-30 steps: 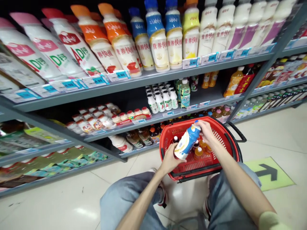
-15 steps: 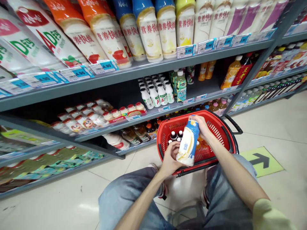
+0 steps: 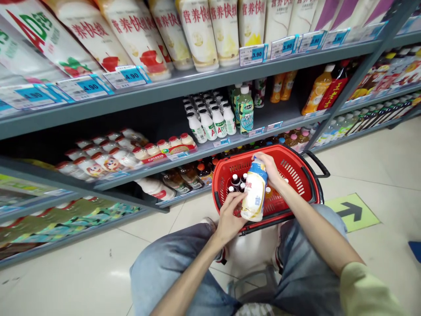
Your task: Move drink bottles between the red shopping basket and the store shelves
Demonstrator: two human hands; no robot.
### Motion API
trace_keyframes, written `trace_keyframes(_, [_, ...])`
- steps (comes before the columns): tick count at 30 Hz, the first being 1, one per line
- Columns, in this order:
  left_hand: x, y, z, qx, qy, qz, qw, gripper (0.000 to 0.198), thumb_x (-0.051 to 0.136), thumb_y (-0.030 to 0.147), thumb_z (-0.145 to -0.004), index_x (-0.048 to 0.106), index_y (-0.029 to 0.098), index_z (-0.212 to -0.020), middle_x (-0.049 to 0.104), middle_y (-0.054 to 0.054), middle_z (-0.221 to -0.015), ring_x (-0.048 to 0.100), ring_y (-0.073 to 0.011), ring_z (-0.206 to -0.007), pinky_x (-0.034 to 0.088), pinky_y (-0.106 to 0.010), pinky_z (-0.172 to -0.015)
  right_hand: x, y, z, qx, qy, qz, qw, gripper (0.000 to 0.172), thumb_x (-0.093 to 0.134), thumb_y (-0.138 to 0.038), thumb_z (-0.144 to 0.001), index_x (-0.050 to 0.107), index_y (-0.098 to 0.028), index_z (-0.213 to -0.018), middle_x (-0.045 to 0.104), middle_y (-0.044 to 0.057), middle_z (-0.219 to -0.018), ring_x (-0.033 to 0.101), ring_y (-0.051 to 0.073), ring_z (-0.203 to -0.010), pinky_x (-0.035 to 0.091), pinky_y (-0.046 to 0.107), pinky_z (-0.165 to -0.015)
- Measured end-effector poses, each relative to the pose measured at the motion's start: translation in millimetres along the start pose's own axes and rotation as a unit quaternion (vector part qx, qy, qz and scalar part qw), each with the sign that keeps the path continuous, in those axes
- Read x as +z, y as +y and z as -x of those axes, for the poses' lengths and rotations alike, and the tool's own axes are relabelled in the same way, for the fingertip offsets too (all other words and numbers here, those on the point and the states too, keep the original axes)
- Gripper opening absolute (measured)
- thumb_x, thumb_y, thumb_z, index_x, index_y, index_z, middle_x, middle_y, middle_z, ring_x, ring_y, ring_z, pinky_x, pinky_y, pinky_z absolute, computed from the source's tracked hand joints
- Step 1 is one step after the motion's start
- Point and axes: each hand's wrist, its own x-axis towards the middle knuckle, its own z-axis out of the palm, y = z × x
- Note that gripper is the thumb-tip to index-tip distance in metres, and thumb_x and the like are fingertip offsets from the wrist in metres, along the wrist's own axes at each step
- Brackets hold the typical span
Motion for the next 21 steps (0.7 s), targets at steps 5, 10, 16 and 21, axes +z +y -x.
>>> trace_keyframes(5, [1.2, 2.6, -2.5, 0.042, -0.009, -0.041, 0.998, 0.054, 0.074, 0.02, -0.084, 0.061, 0.024, -0.136, 0.059, -0.009, -0.119, 0.066, -0.0182, -0.105, 0.057, -0.031, -0.089, -1.7, -1.0, -0.7, 0.0, 0.007, -0.001, 1.0, 0.025, 0.068, -0.044, -0.07, 0.064, -0.019, -0.068, 0.061, -0.002, -0.074, 0.054, 0.012, -0.07, 0.043, 0.024, -0.068])
trace_keyframes(10, [4.2, 3.2, -4.6, 0.061, 0.016, -0.043, 0.997, 0.049, 0.075, 0.021, -0.084, 0.063, 0.023, -0.131, 0.06, -0.009, -0.119, 0.066, -0.0184, -0.105, 0.058, -0.029, -0.086, -2.9, -4.1, -0.9, 0.036, 0.025, -0.037, 0.998, 0.028, 0.072, -0.046, -0.067, 0.064, -0.019, -0.071, 0.061, -0.003, -0.072, 0.054, 0.011, -0.066, 0.045, 0.023, -0.064])
trace_keyframes(16, [7.7, -1.7, -2.1, 0.075, -0.019, -0.112, 0.991, 0.043, 0.064, 0.015, -0.088, 0.061, 0.023, -0.131, 0.058, -0.011, -0.124, 0.067, -0.0171, -0.099, 0.059, -0.031, -0.084, -2.4, -10.0, 2.0, 0.138, 0.027, -0.146, 0.979, 0.035, 0.08, -0.045, -0.061, 0.059, -0.021, -0.076, 0.057, -0.005, -0.064, 0.051, 0.01, -0.053, 0.047, 0.024, -0.053])
trace_keyframes(21, [8.0, -2.5, -2.7, 0.073, -0.08, -0.158, 0.981, 0.052, 0.059, 0.013, -0.089, 0.053, 0.025, -0.14, 0.054, -0.012, -0.128, 0.063, -0.0135, -0.089, 0.059, -0.029, -0.079, -5.5, -9.6, 1.5, 0.181, 0.024, -0.157, 0.971, 0.036, 0.077, -0.048, -0.065, 0.056, -0.022, -0.079, 0.057, -0.005, -0.059, 0.058, 0.014, -0.052, 0.052, 0.028, -0.051])
